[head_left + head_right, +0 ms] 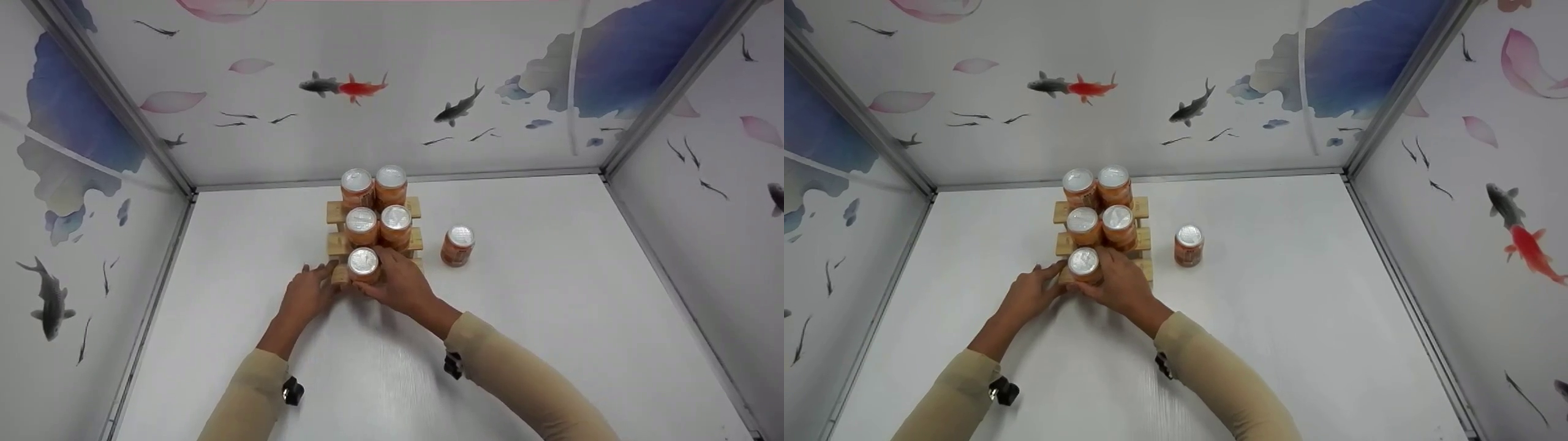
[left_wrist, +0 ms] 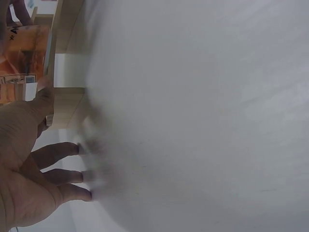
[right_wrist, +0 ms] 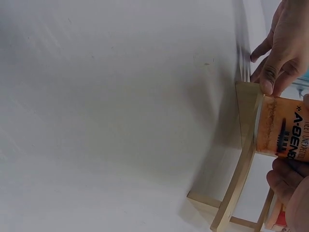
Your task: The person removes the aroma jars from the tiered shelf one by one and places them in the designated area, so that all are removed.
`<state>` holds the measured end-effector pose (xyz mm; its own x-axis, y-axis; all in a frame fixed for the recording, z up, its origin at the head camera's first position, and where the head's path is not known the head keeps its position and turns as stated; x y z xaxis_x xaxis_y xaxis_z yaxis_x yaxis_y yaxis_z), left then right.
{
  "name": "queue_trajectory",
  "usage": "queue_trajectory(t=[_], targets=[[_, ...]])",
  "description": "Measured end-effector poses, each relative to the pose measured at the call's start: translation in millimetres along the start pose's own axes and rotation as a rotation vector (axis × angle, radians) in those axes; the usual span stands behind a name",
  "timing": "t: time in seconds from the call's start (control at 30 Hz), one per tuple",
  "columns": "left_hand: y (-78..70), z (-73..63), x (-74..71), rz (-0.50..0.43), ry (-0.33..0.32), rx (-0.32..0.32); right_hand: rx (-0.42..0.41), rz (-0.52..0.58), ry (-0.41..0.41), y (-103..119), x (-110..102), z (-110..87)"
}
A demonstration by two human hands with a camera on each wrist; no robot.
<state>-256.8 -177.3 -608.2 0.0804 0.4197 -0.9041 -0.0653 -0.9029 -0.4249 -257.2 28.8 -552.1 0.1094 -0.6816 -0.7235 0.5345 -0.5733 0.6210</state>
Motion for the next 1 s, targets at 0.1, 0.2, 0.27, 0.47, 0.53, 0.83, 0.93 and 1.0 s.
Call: queue_trajectory(t=[0.1,0.2,0.27,0.47,0.53,0.83,0.93,1.0], targets=[[-0.7,-1.1,-0.4,0.005,0.006,0.005,-0.009,-0.006,0.000,-1.0,-0.3,-0.7],[-2.1,-2.1,-2.0,0.014,0.000,0.017,-0.012,-0.013,0.000,-1.9,-2.3,-2.4],[-3.0,-2.4,-2.5,0.018,0.000,0.021,-0.010,-0.020,0.000,-3.0,-4.4,-3.9],[-2.6,-2.4,-1.2,0.025,0.021,0.013,-0.007,-0.038,-0.030,-9.5,-13.2,-8.4],[-2.2,-2.6,-1.2,0.021,0.024,0.010,-0.013,-0.042,-0.042,-11.9,-16.5,-9.5],[-2.3,-2.3,-1.9,-0.018,0.019,0.031,-0.049,-0.039,-0.056,-17.3,-31.2,-12.8],[-1.8,-2.3,-1.5,-0.017,0.027,0.026,-0.048,-0.029,-0.047,-18.1,-36.8,-14.2],[-0.8,-2.1,-0.5,-0.012,0.040,0.016,-0.045,-0.033,-0.042,-19.1,-40.5,-15.9]])
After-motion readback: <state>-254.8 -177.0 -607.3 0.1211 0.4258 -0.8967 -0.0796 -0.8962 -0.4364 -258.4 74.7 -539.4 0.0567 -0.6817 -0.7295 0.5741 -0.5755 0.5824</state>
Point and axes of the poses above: each hand's wrist, its own z-axis towards the middle knuckle, its own x-axis out of the palm, y = z × x, the point moved 6 cm from there along z, towards the middle knuckle, and after that the axes turned 6 degrees about z, right-handed, at the moved point
